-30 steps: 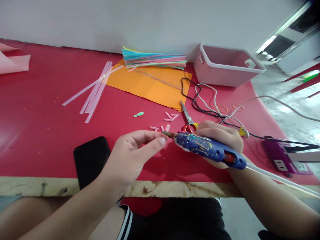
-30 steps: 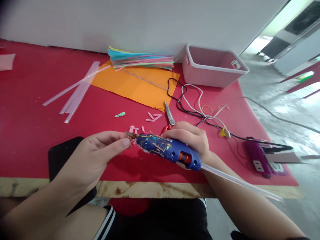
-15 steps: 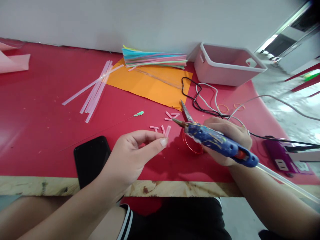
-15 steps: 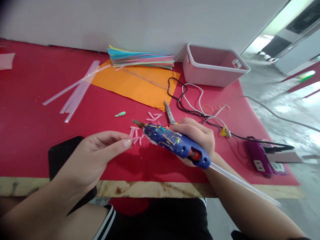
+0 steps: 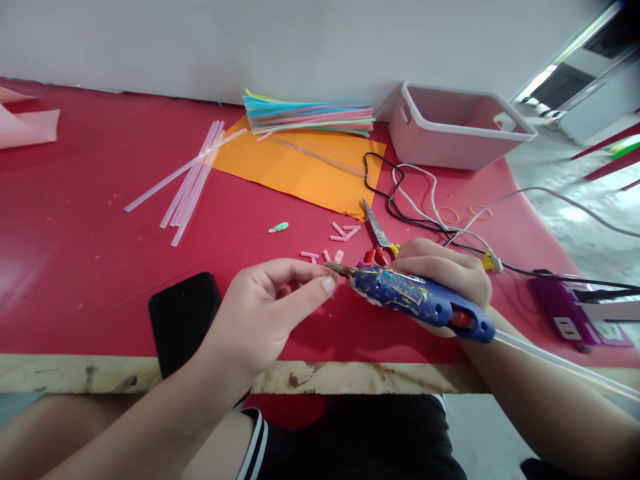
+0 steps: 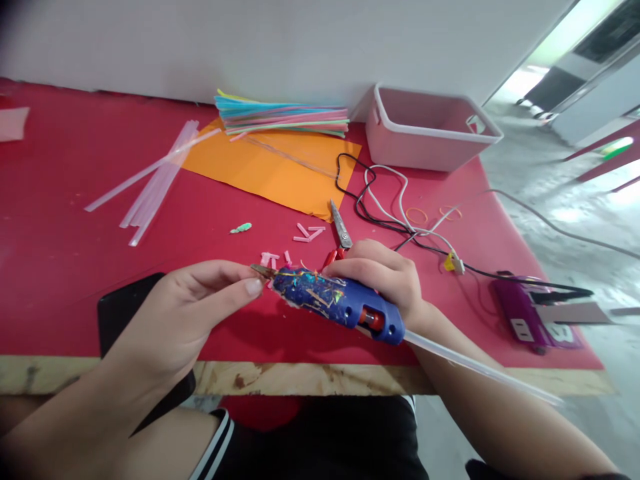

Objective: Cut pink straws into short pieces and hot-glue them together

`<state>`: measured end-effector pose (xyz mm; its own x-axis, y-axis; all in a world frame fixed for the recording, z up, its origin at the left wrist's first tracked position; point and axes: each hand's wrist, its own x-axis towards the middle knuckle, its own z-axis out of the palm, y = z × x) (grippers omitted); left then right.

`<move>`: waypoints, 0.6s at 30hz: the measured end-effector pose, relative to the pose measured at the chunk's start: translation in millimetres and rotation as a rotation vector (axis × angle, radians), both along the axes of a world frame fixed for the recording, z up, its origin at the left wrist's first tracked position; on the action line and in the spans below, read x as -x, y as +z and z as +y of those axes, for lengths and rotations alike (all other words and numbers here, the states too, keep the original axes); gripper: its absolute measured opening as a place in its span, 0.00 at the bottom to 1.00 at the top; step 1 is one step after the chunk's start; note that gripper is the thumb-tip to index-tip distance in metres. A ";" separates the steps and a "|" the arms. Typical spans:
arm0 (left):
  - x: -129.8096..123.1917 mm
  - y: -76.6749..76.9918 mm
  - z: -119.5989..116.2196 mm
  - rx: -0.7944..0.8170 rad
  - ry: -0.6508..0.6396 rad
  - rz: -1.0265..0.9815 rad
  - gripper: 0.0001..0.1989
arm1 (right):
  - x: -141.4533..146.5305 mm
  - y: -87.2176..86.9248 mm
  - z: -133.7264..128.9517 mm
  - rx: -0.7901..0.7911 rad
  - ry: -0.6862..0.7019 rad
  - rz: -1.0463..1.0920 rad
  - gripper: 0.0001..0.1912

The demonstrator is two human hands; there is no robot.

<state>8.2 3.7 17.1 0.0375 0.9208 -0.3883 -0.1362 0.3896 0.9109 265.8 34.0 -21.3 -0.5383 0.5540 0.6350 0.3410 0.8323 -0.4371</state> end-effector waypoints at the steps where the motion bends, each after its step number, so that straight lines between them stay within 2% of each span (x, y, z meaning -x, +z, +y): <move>1: -0.4 0.7 -0.3 0.000 0.006 -0.001 0.05 | 0.2 0.5 0.2 -0.007 -0.013 -0.002 0.15; 4: -1.5 1.8 -1.2 -0.002 0.011 -0.008 0.05 | 0.5 1.1 0.6 -0.018 -0.045 -0.004 0.11; 11: 1.2 -0.2 0.0 0.013 0.004 0.036 0.05 | -1.0 -2.2 -2.8 -0.005 -0.189 0.057 0.14; 14: 1.7 -1.4 0.7 0.023 -0.025 0.047 0.06 | -1.8 -2.6 -2.7 0.001 -0.128 0.093 0.13; 18: 0.2 -1.0 -0.1 0.005 -0.009 0.050 0.05 | -0.6 -0.9 -0.8 0.022 -0.049 0.016 0.12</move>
<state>8.1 3.6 16.1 0.0262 0.9187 -0.3942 -0.0871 0.3949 0.9146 266.3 33.2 -22.2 -0.5000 0.5936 0.6306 0.3739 0.8047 -0.4611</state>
